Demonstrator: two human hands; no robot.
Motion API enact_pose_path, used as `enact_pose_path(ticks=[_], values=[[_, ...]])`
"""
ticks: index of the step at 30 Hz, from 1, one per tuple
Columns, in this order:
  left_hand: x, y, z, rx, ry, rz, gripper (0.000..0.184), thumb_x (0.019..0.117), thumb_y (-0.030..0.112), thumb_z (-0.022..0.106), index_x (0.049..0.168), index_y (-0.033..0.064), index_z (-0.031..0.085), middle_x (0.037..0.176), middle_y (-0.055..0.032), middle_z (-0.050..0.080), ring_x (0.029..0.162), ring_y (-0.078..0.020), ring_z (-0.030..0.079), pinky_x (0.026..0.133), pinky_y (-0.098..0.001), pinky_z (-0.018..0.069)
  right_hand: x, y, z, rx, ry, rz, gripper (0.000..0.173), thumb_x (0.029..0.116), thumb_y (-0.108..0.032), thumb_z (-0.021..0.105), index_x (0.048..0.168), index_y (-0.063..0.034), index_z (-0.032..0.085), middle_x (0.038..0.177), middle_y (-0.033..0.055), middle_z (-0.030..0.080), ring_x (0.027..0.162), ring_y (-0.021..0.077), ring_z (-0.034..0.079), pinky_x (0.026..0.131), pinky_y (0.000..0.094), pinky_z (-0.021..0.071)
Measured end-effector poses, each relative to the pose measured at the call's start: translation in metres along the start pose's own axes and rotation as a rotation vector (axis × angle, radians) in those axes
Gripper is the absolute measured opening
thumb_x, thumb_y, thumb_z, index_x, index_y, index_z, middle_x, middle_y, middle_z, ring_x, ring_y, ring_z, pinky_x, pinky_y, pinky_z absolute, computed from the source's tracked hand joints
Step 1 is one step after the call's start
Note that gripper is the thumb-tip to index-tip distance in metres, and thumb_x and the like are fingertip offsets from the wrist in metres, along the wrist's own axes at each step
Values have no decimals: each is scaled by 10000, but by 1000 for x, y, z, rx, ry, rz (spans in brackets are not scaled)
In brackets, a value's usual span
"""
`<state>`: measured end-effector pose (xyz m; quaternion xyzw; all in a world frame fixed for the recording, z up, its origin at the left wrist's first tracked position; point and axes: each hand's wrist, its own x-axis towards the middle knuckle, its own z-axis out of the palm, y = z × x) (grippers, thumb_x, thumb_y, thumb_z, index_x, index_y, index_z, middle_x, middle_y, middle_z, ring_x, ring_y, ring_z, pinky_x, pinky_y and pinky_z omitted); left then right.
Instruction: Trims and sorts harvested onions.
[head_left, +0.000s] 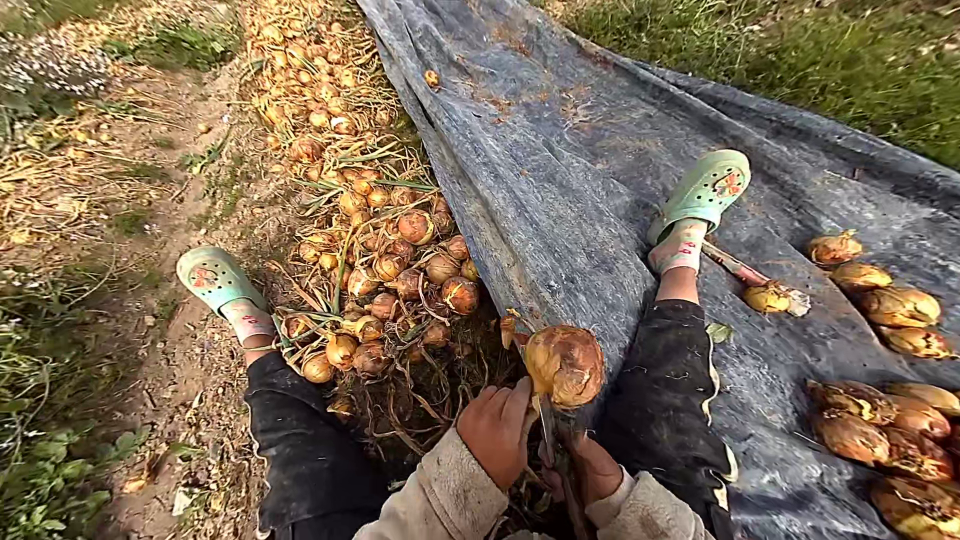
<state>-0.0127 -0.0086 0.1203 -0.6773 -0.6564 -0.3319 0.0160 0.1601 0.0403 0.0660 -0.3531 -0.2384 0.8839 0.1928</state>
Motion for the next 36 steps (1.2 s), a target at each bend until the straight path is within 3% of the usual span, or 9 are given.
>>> enact_pose_path(ticks=[4,7,11,14,16,20,24,32,36], values=[[-6,32,0,-59,-764,-221,259,991,34,556,1202,-62,672,1111,-263,723,1057,-421,721,872,-546,590,9,6,11,-60,291,98,478,1075,-512,353,921,-108,556,600,3,540,467,113,503,448,284,438],[9,34,6,-87,-1022,-324,321,1062,90,456,1305,-67,594,1256,-280,665,1204,-428,652,992,-553,533,5,-6,27,-73,467,156,476,1121,-414,287,833,-122,529,541,4,486,404,107,439,396,260,380],[37,44,21,-193,-634,3,198,1000,19,536,1100,-69,683,1045,-266,722,1006,-425,730,831,-540,603,-15,-35,27,-169,586,-399,325,1095,-159,366,810,-107,513,486,-36,498,337,46,431,325,201,366],[87,57,36,-234,-461,153,182,952,-6,595,1087,-39,712,980,-245,722,918,-412,735,754,-535,609,-24,-61,-19,-378,504,-889,435,1081,-418,403,745,-198,572,509,-103,562,388,20,521,375,206,458],[115,50,40,-186,-528,-74,259,997,18,565,1216,-25,697,1140,-256,710,1078,-426,698,876,-576,572,-50,-98,-15,-435,534,-1005,536,1100,-498,233,709,-250,500,508,-138,535,405,0,528,389,183,457],[113,-23,34,92,-713,-493,409,1060,257,555,1423,70,576,1403,-195,602,1312,-388,573,1017,-570,511,-85,-134,-61,-434,584,-915,685,1003,-693,67,766,-231,515,547,-108,591,430,44,557,422,206,485],[77,-126,24,353,-817,-849,536,994,241,648,1475,44,516,1539,-211,475,1408,-445,464,1047,-624,483,-86,-111,-77,-405,631,-785,594,1072,-484,48,871,-172,511,573,-100,599,448,48,568,441,209,507],[60,-163,20,487,-999,-808,460,966,25,618,1420,-30,558,1609,-231,364,1408,-492,441,1023,-651,493,-55,-62,-26,-369,561,-663,372,1082,-237,257,858,-153,542,532,-104,569,396,10,512,390,160,452],[64,-169,7,396,-952,-855,375,1013,141,579,1376,62,630,1559,-162,483,1396,-411,500,1104,-624,439,-47,-54,-21,-466,505,-581,354,1073,-246,305,831,-168,552,531,-112,553,402,8,495,403,170,439]])
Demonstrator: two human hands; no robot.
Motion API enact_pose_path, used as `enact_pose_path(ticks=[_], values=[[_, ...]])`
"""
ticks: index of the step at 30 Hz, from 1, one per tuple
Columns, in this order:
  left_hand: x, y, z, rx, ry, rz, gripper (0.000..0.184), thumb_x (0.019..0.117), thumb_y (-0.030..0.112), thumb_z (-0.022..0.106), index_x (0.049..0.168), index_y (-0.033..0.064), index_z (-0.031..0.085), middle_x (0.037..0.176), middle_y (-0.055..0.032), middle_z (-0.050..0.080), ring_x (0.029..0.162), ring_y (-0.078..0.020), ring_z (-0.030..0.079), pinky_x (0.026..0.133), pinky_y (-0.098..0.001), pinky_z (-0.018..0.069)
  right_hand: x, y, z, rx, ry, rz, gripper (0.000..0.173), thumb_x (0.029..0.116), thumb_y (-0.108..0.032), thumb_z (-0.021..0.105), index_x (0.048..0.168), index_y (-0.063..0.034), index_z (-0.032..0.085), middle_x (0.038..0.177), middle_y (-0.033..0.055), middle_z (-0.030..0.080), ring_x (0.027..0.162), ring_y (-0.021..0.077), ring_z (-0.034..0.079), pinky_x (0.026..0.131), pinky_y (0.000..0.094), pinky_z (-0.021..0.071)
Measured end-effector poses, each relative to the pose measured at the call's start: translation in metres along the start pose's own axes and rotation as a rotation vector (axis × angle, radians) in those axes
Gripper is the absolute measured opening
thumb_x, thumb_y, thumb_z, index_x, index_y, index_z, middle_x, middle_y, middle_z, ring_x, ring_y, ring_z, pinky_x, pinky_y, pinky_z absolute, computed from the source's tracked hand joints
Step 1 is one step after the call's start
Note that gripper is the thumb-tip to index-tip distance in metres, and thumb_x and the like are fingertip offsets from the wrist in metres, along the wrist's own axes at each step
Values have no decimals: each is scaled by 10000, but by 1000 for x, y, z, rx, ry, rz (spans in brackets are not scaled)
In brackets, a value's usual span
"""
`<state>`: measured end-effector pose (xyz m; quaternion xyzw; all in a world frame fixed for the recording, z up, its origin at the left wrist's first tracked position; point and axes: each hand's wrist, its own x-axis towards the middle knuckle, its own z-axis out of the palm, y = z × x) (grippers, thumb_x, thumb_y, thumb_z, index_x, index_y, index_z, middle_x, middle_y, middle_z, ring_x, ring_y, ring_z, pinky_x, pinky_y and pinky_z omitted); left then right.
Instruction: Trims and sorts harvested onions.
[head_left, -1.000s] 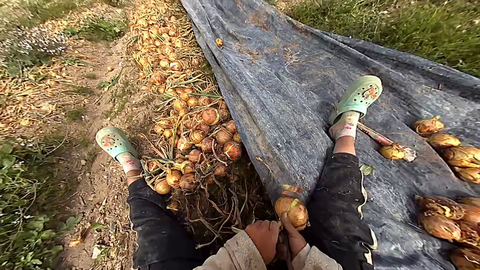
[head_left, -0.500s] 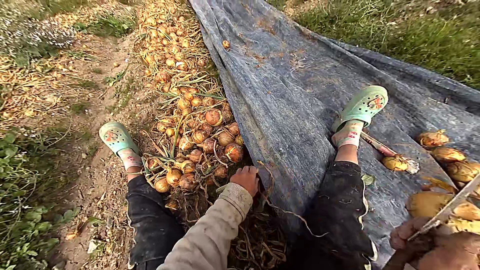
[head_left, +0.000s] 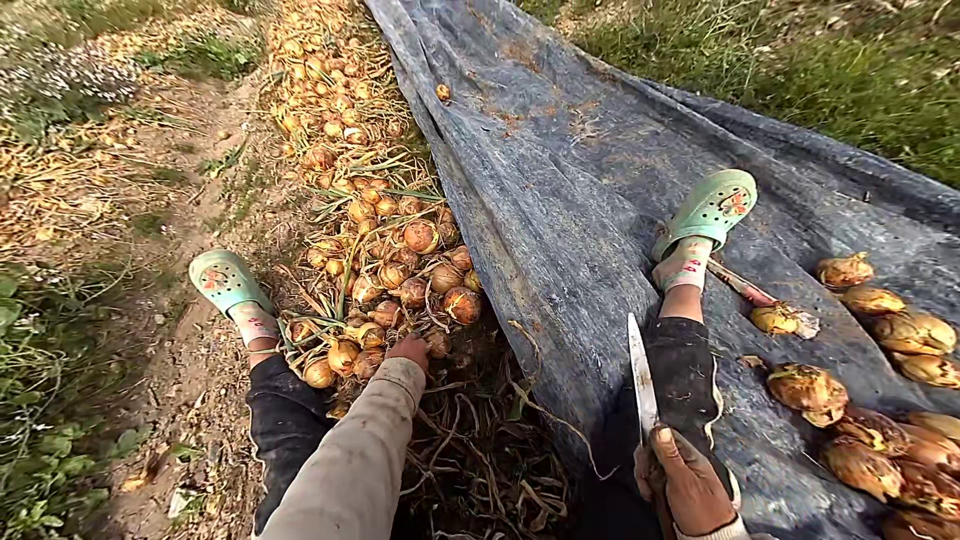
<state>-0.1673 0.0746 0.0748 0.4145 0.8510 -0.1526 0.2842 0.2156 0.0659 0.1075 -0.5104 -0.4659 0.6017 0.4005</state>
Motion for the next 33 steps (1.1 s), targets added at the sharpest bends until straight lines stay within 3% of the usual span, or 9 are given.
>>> enact_pose_path(ticks=[4,8,14,17,22,25,28,31,33], values=[[-31,-4,6,-374,184,125,327,1073,168,521,1302,-15,666,1425,-227,594,1353,-389,548,1172,-537,383,0,6,12,-131,-132,121,249,1024,-283,411,897,-132,564,554,-103,537,428,20,502,428,195,451],[-79,3,55,-1021,580,431,204,943,36,585,964,-85,748,1084,-192,706,1102,-229,646,1015,-382,502,6,8,31,-248,-281,246,426,875,-407,663,1103,-56,585,682,-48,581,506,61,555,505,251,511],[-144,36,90,-1616,244,662,265,950,44,495,996,89,752,1081,49,760,995,-16,695,918,-254,575,5,-9,67,-286,-409,84,961,694,-670,790,1307,33,559,1039,58,704,857,78,675,784,291,577],[-143,29,94,-1612,149,809,187,992,235,618,993,222,805,1087,83,773,971,-9,708,879,-233,588,-2,-8,65,-150,-419,-19,579,878,-537,698,1138,-26,617,814,-60,641,635,-8,577,596,207,517],[-140,15,93,-1353,250,887,385,910,579,679,823,211,753,851,139,745,802,61,677,734,-164,565,-16,0,61,-90,-479,205,297,944,-423,611,984,-129,627,692,-113,557,538,-12,508,512,199,453],[-148,15,89,-1284,163,734,876,653,735,808,1123,18,624,1012,12,702,865,-3,679,779,-210,586,-22,5,63,-53,-531,351,228,993,-349,520,964,-133,587,597,-104,491,460,13,462,457,205,423],[-154,18,81,-1135,-130,687,1258,575,594,903,1505,-71,379,1235,-126,696,1026,-113,714,930,-306,584,-22,12,63,-64,-543,403,250,1015,-336,480,967,-116,587,582,-80,495,444,34,467,448,215,430],[-162,30,77,-873,-179,630,964,654,300,933,1452,-21,498,1283,-161,685,1195,-195,666,1082,-366,507,-20,18,62,-85,-525,471,274,1048,-314,454,993,-88,598,583,-56,500,431,48,463,437,220,432],[-166,41,73,-691,-39,587,893,669,321,928,1405,-20,553,1224,-170,718,1159,-232,696,1060,-400,525,-16,22,61,-101,-485,537,342,1091,-305,405,982,-55,612,556,-29,495,412,72,458,425,235,429]])
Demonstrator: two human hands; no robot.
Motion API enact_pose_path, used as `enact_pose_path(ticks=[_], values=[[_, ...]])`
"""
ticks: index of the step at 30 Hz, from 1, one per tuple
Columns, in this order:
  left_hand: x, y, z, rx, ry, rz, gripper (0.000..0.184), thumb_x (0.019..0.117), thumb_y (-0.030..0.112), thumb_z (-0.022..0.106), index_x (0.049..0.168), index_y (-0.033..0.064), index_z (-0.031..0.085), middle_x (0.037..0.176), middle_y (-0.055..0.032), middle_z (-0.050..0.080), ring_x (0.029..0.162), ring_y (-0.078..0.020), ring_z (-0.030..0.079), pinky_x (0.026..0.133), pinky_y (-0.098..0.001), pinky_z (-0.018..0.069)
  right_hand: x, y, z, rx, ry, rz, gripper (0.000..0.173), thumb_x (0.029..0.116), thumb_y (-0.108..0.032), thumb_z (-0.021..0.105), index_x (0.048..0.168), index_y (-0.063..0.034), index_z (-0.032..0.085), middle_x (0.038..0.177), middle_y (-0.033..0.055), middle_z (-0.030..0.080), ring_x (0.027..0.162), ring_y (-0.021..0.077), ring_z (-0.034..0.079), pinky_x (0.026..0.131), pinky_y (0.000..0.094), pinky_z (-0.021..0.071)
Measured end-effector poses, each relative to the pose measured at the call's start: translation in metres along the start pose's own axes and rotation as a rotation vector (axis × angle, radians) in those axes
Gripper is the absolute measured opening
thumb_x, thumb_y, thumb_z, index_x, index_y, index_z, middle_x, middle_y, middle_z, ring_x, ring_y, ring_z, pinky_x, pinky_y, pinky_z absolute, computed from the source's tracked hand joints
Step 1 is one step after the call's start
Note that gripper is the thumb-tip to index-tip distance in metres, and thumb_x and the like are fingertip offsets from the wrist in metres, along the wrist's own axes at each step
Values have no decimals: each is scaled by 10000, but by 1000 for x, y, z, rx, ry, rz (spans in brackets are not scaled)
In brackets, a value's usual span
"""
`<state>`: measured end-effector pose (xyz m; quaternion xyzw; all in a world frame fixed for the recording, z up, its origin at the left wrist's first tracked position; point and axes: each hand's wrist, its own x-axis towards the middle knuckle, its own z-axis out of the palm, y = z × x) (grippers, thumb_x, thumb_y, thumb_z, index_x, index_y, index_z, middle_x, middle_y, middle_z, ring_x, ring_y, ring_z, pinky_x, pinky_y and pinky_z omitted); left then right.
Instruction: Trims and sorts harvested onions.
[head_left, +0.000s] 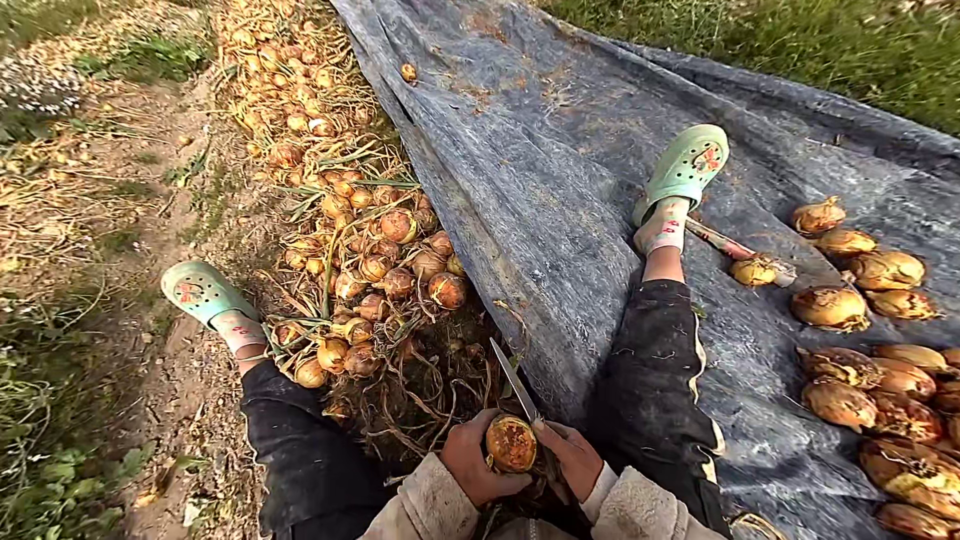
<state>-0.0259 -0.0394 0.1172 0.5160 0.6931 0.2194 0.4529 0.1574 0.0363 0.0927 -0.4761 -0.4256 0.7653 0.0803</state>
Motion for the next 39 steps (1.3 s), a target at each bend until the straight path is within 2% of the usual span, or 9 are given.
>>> enact_pose_path(ticks=[6,9,10,11,13,16,23,32,39], values=[[51,25,-20,-67,146,-292,851,787,420,861,1447,19,504,1315,-190,657,1243,-272,635,1104,-440,473,12,12,-7,113,123,101,594,1129,-416,156,717,-114,460,469,-4,448,356,114,430,373,264,401],[60,60,-17,-252,139,-19,798,800,316,877,1419,-26,506,1145,-181,704,1051,-223,684,982,-385,545,14,21,-13,128,367,-95,565,1144,-332,168,757,-39,458,499,74,485,372,140,484,358,266,421],[57,72,-13,-269,38,194,754,805,259,868,1392,-65,522,1014,-156,714,889,-181,666,857,-342,552,-4,-3,-10,-54,410,-85,485,1142,-197,202,889,72,517,634,185,574,490,197,588,449,281,493],[55,83,-7,-280,-81,418,706,811,194,854,1367,-119,551,929,-153,732,776,-156,646,768,-320,537,-29,-57,-10,-219,238,240,388,1139,-143,206,1296,64,495,1106,203,617,965,214,641,895,319,503],[54,94,-2,-133,-257,618,469,897,158,771,1268,-106,659,934,-204,753,841,-276,720,855,-462,565,-31,-58,-12,-246,189,158,405,1084,-39,333,1437,120,450,1324,248,614,1168,225,610,1054,307,424],[66,67,-23,193,-161,167,383,1063,248,559,1353,11,639,1248,-231,694,1184,-359,667,1068,-542,486,3,-24,-2,90,391,182,481,1141,-381,197,936,-84,514,640,24,558,510,99,540,486,233,468],[86,-78,-99,502,224,-700,494,1056,229,532,1528,99,464,1607,-160,410,1344,-412,552,1068,-594,484,34,23,-12,380,305,131,507,1118,-413,330,735,-114,472,507,7,477,379,119,475,383,259,443],[97,-94,-105,479,146,-720,406,1023,204,580,1383,19,619,1585,-196,425,1465,-403,403,1181,-558,371,32,29,-14,316,175,66,135,1068,-174,468,1006,-58,498,566,-11,509,409,87,509,418,226,488],[40,-53,-36,24,564,-83,289,1013,163,602,1130,-69,728,1214,-243,696,1204,-408,608,1105,-510,428,30,24,-9,224,111,102,144,1039,-114,523,1142,-28,472,648,-5,511,474,96,529,467,243,501]])
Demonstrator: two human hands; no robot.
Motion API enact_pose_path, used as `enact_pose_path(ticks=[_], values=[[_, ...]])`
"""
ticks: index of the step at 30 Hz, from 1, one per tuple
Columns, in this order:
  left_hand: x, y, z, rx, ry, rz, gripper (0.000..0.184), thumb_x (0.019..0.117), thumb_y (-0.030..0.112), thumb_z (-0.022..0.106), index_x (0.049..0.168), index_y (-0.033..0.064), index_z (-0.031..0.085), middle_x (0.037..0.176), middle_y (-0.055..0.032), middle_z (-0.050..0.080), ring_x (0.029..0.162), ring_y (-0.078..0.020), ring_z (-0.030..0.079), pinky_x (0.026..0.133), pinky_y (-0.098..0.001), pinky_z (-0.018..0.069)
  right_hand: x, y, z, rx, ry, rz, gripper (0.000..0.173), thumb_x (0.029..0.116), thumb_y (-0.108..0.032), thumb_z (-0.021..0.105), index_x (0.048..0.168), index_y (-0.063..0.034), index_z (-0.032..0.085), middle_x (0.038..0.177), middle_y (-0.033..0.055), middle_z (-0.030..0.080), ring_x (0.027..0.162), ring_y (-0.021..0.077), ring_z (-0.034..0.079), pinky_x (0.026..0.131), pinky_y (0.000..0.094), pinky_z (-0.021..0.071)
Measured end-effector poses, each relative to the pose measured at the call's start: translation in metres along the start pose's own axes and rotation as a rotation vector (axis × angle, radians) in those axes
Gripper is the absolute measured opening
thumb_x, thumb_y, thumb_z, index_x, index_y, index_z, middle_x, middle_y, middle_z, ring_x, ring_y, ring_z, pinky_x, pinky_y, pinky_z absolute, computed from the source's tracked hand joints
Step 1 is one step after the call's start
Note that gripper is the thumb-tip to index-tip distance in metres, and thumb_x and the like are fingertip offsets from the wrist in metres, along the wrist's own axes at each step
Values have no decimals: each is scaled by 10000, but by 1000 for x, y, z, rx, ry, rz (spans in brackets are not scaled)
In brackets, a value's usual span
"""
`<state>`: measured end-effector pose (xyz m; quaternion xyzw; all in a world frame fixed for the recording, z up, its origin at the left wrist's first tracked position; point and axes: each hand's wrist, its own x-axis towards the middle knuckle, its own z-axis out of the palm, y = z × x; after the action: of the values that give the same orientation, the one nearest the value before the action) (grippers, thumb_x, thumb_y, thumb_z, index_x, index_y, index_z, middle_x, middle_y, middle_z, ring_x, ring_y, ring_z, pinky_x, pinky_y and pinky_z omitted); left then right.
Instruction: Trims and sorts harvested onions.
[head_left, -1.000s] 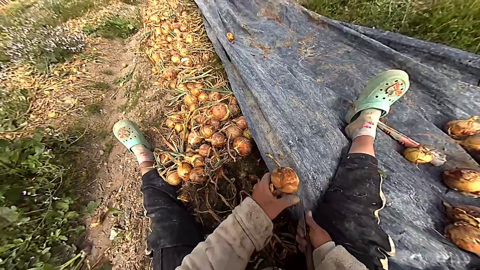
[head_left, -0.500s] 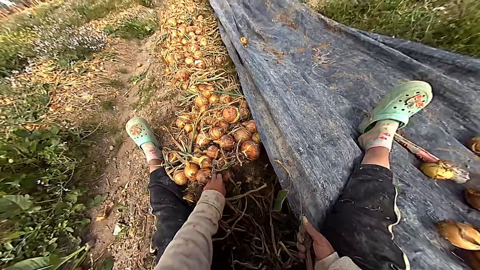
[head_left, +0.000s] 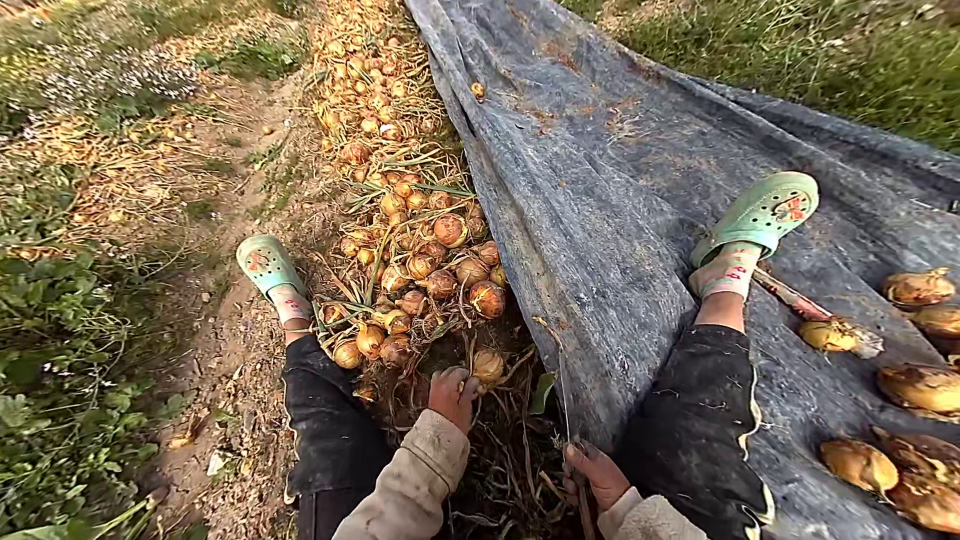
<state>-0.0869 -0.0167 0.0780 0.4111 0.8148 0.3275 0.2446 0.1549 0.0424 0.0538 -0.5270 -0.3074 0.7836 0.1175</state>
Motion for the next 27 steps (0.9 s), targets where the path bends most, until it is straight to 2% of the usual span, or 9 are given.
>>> enact_pose_path(ticks=[3,6,8,10,14,16,20,23,27], values=[[-44,36,39,24,14,386,198,950,43,626,1068,-27,768,1001,-170,771,990,-378,705,934,-502,554,-1,4,1,45,-60,-54,202,1001,-150,549,1143,-25,478,687,-4,541,511,95,549,498,247,513],[-64,57,55,216,-242,585,268,847,-83,636,1071,-5,761,1010,-190,753,1033,-417,708,865,-525,598,3,14,-2,239,20,-206,170,958,-225,531,885,-74,555,567,-10,568,428,93,531,424,244,482],[-62,69,53,320,-513,509,269,912,-29,608,1156,-22,724,1122,-220,730,1158,-426,664,930,-543,565,3,6,-7,293,161,-209,376,1115,-283,358,830,-86,502,535,-15,494,405,88,467,409,239,436],[-51,80,51,379,-729,347,326,1018,83,535,1308,-17,647,1298,-230,663,1300,-400,584,1067,-532,487,2,-7,-15,353,281,-224,448,1137,-345,261,822,-98,462,517,-20,464,385,89,454,393,240,430],[-3,84,42,398,-647,55,760,959,522,673,1559,121,436,1538,-182,495,1415,-382,478,1155,-554,405,-1,-30,-35,535,390,-448,354,1133,-311,265,960,-85,476,557,-26,518,412,90,525,404,240,494],[38,86,32,470,-482,-37,850,900,666,661,1553,162,457,1586,-136,445,1448,-376,424,1144,-598,375,-1,-36,-45,556,399,-455,322,1129,-289,300,936,-96,470,564,-18,526,421,97,535,410,243,499],[138,79,18,549,-125,84,480,1072,389,522,1402,51,606,1488,-195,538,1403,-413,472,1105,-621,399,1,-26,-38,508,307,-383,307,1117,-260,298,937,-88,476,569,-18,522,419,87,522,402,231,483],[197,79,18,753,-372,134,398,1073,233,510,1424,60,588,1543,-150,506,1490,-339,392,1197,-592,302,5,-13,-26,410,213,-369,218,1084,-197,339,988,-66,484,583,-20,528,437,84,525,424,230,487],[215,65,33,964,-580,175,554,946,386,704,1447,176,594,1570,-102,479,1528,-414,266,1122,-740,292,12,-11,-20,314,155,-343,141,1047,-170,410,1033,-51,484,599,-21,519,448,85,528,455,234,507]])
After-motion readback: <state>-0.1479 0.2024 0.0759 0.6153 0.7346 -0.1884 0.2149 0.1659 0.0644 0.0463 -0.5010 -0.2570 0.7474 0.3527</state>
